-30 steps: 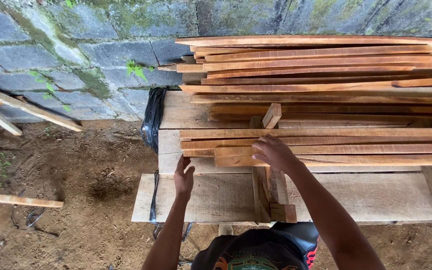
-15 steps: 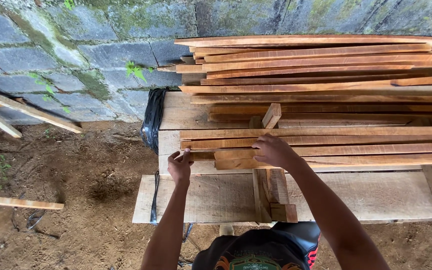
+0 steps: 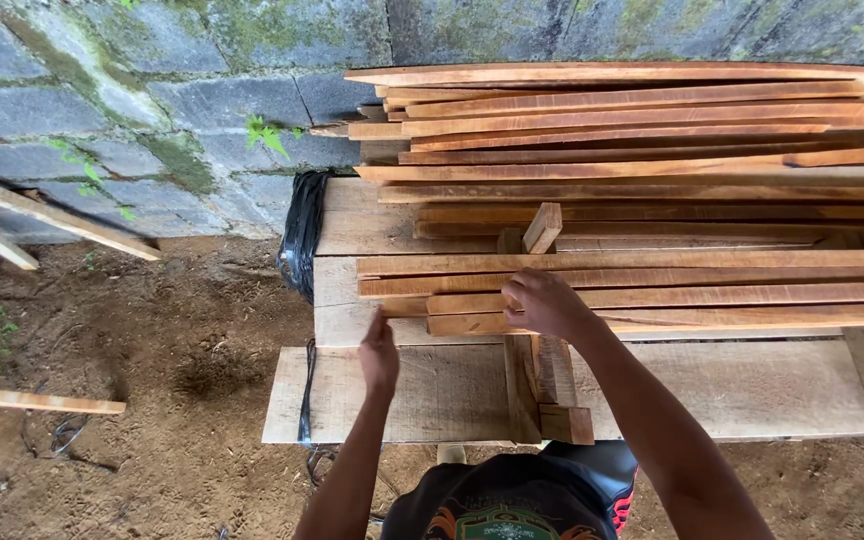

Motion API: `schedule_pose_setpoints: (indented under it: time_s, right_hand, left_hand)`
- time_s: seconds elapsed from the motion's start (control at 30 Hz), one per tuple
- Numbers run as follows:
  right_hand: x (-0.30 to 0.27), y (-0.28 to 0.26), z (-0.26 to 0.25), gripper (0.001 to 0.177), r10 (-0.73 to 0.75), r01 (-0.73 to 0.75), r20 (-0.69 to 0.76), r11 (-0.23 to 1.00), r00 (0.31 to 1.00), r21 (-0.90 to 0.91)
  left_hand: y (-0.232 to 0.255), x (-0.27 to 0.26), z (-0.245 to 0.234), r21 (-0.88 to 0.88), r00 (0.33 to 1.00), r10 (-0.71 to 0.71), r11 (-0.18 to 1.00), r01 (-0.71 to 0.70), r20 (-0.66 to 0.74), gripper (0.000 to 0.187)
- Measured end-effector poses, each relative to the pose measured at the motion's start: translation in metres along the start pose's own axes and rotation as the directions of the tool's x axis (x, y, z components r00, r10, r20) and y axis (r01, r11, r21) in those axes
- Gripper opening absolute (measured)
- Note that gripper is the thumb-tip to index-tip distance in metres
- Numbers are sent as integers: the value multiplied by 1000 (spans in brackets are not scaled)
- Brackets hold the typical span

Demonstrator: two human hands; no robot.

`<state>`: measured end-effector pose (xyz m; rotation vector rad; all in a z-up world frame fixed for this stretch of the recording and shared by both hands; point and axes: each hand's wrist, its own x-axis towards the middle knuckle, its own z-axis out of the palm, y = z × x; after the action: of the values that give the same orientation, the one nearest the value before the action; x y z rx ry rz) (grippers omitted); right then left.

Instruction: Organizing wooden strips into a pile and then bundling them together using wire.

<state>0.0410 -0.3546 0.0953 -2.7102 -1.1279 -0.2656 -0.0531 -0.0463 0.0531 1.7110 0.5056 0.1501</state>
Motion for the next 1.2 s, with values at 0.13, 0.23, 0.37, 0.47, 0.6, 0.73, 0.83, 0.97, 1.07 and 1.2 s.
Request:
schedule_pose_setpoints:
  time_s: [0.13, 0.23, 0.37, 0.47, 0.6, 0.73, 0.83, 0.97, 1.07, 1.2]
  right_hand:
    - [4, -8, -7, 21, 27, -28, 33, 1000, 999, 15]
    - [3, -7, -9, 21, 3, -3, -54, 1000, 999, 10]
    - [4, -3, 0, 20, -2, 3, -52, 1000, 999, 12]
    - [8, 0, 5, 21, -5, 6, -43, 1000, 999, 20]
    - [11, -1, 15, 22, 12, -11, -23, 1000, 1000, 22]
    - [8, -1, 11, 23, 28, -28, -9, 999, 1000, 29]
    - [9, -9, -2, 22, 64, -65, 10, 997, 998, 43]
    - [8, -11, -4, 24, 84, -84, 14, 996, 996, 25]
    - [12, -16, -14, 25, 67, -67, -7, 998, 998, 7]
    - [11, -17, -15, 37, 61, -61, -53, 998, 997, -7]
  left_hand:
    - [-24, 1, 21, 130, 993, 59, 989, -72, 100, 51]
    - [-32, 0, 34, 122, 996, 86, 988, -90, 40, 58]
    - [-28, -8, 29, 183, 983, 147, 969, -165, 109, 61]
    - [-25, -8, 31, 220, 969, 192, 949, -224, 157, 65]
    - [-42, -2, 40, 161, 948, 207, 955, -250, 240, 67]
    - [-45, 0, 47, 143, 943, 217, 955, -259, 254, 68]
    - [-60, 5, 47, 156, 924, 242, 942, -297, 297, 69]
    - [-53, 5, 46, 152, 910, 253, 937, -316, 328, 67]
    - [-37, 1, 40, 131, 903, 256, 939, -317, 344, 63]
    - [-23, 0, 35, 159, 901, 238, 937, -311, 362, 61]
